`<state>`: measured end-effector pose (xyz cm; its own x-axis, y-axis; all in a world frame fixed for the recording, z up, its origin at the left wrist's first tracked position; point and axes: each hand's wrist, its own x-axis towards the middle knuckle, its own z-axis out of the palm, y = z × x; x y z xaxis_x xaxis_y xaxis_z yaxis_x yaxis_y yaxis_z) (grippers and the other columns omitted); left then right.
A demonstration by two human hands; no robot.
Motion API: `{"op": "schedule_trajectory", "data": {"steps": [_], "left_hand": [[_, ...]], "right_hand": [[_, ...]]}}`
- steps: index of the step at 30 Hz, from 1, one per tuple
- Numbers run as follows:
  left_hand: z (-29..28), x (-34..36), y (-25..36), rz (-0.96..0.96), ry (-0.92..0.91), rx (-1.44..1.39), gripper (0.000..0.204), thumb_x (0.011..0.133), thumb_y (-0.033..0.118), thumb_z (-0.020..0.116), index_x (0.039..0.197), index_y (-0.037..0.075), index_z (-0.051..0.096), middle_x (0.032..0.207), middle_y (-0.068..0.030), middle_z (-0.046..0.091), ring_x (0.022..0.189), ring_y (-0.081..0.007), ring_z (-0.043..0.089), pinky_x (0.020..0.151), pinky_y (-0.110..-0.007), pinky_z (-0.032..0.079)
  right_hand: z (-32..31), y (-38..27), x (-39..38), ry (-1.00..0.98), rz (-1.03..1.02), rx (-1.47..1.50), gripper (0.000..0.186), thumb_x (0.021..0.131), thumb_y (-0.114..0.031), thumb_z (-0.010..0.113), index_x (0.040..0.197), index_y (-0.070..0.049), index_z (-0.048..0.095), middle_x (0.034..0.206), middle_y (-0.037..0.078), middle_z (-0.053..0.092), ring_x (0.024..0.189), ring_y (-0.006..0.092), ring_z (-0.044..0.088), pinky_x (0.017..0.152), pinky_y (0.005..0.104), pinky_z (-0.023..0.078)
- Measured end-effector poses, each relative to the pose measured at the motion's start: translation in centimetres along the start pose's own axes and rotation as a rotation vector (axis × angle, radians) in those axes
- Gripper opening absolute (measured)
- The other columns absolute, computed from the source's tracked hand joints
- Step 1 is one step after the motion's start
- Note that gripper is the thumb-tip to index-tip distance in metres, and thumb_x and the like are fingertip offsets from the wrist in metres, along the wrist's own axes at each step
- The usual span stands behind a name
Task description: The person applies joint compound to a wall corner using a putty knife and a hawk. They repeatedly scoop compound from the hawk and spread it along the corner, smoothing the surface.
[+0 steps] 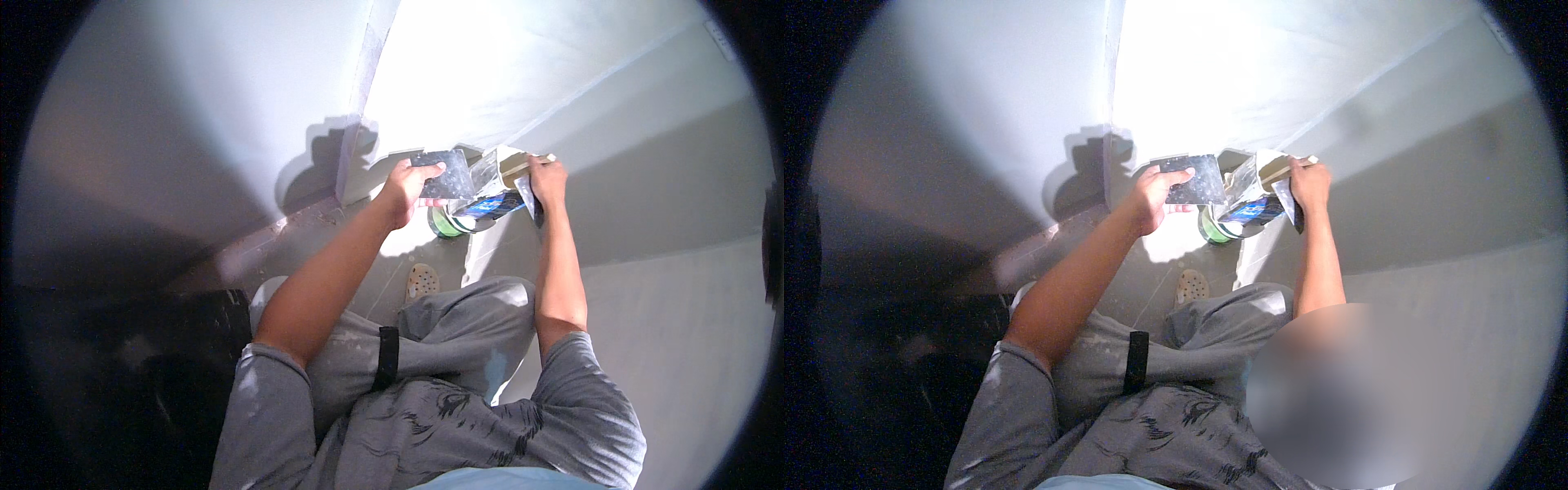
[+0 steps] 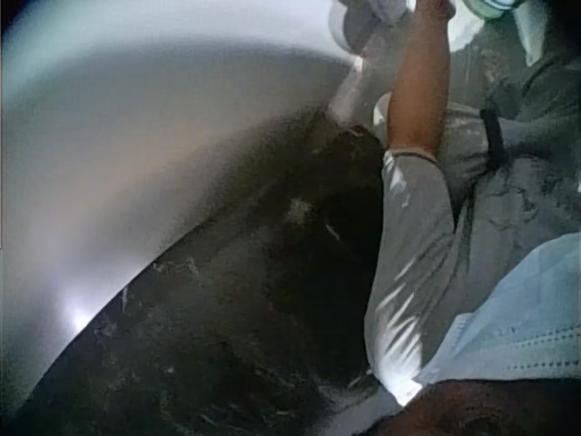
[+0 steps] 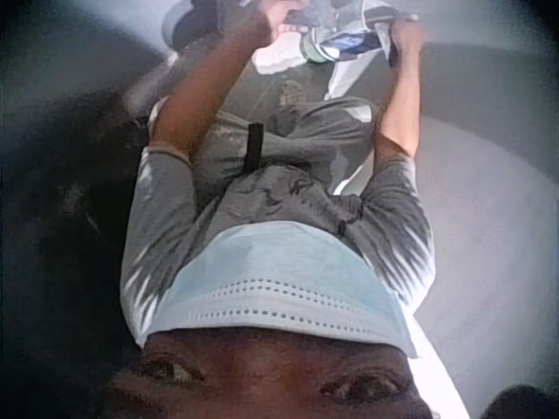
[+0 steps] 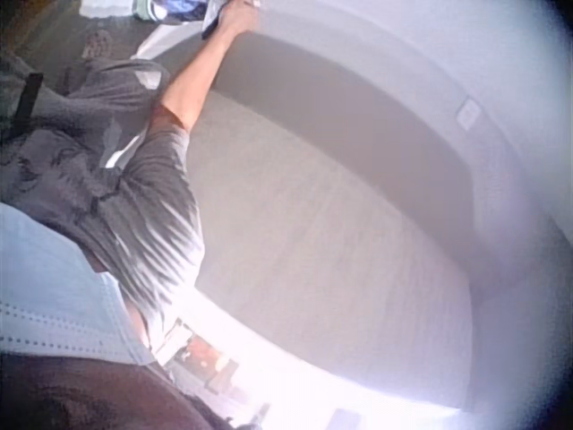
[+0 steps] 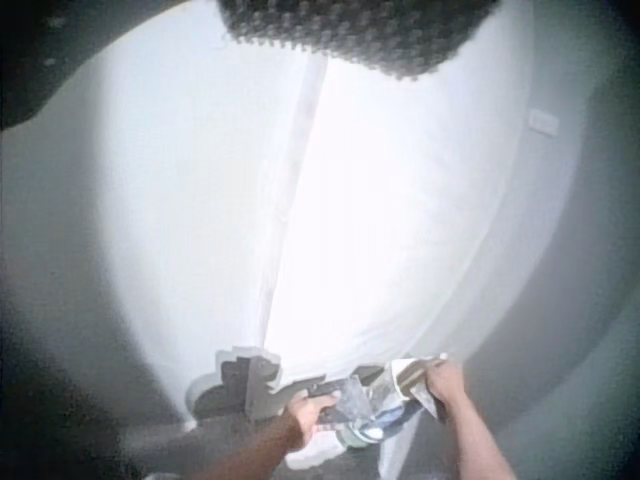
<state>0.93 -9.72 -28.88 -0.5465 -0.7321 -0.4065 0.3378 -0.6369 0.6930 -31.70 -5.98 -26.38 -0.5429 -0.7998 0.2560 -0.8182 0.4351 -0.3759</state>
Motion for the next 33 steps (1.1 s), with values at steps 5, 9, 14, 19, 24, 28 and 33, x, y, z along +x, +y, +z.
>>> {"op": "schedule_trajectory", "data": {"steps": [5,9,14,19,24,28,33], "left_hand": [[0.3,0.0,0.4,0.004,-0.069,0.0,0.063,0.092,0.016,0.076,0.138,-0.001,0.036,0.125,-0.0147,0.06,0.109,-0.0267,0.064,0.085,-0.049,0.06],[1.9,-1.3,0.9,0.026,0.07,-0.006,0.071,0.091,0.016,0.077,0.142,-0.002,0.031,0.134,-0.018,0.054,0.117,-0.0291,0.061,0.087,-0.05,0.061],[1.7,-1.3,0.1,0.133,-0.033,-0.08,0.068,0.099,0.022,0.067,0.146,-0.006,0.027,0.148,-0.0213,0.038,0.123,-0.0302,0.057,0.093,-0.051,0.061],[2.4,-0.2,-1.0,0.168,-0.14,-0.194,0.08,0.102,0.022,0.062,0.152,-0.014,0.01,0.15,-0.0256,0.035,0.126,-0.0315,0.057,0.093,-0.051,0.063],[4.0,1.0,-2.0,0.148,-0.081,-0.158,0.078,0.107,0.034,0.052,0.153,-0.015,0.011,0.157,-0.0285,0.027,0.129,-0.0352,0.056,0.093,-0.049,0.063],[3.3,2.8,-3.0,0.143,-0.179,-0.183,0.093,0.107,0.043,0.052,0.155,-0.013,-0.004,0.161,-0.0306,0.017,0.114,-0.0403,0.066,0.089,-0.048,0.064],[4.1,3.5,-3.5,0.095,-0.193,-0.23,0.061,0.109,0.046,0.044,0.138,-0.008,0.043,0.13,-0.0222,0.059,0.104,-0.0328,0.069,0.086,-0.044,0.064]], "right_hand": [[-1.0,1.4,-0.2,-0.078,-0.003,0.098,0.044,0.091,-0.037,0.066,0.094,0.006,0.075,0.09,0.028,0.074,0.09,0.0375,0.074,0.083,0.0439,0.054],[-5.3,1.8,-1.2,0.058,-0.026,0.146,0.04,0.093,-0.032,0.065,0.092,0.006,0.077,0.08,0.017,0.075,0.073,0.0248,0.069,0.072,0.0399,0.051],[-10.6,0.7,-3.7,0.157,0.155,0.409,0.034,0.095,-0.031,0.065,0.09,0.0,0.08,0.071,0.003,0.066,0.063,0.012,0.055,0.062,0.0317,0.044],[-14.5,2.1,-5.0,0.249,0.24,0.652,0.031,0.096,-0.026,0.066,0.093,0.002,0.077,0.076,0.003,0.069,0.063,0.0124,0.055,0.06,0.031,0.042],[-16.6,2.7,-7.0,0.327,0.427,0.829,0.03,0.096,-0.029,0.065,0.101,-0.001,0.076,0.071,-0.002,0.058,0.058,0.0088,0.046,0.054,0.0255,0.036],[-17.2,3.8,-8.5,0.267,0.364,1.062,0.033,0.095,-0.032,0.066,0.105,-0.002,0.075,0.068,-0.002,0.054,0.053,0.009,0.042,0.049,0.026,0.032],[-16.8,3.2,-9.9,0.26,0.358,1.232,0.035,0.092,-0.033,0.072,0.107,-0.001,0.07,0.063,-0.002,0.054,0.043,0.008,0.04,0.041,0.0241,0.031]]}}
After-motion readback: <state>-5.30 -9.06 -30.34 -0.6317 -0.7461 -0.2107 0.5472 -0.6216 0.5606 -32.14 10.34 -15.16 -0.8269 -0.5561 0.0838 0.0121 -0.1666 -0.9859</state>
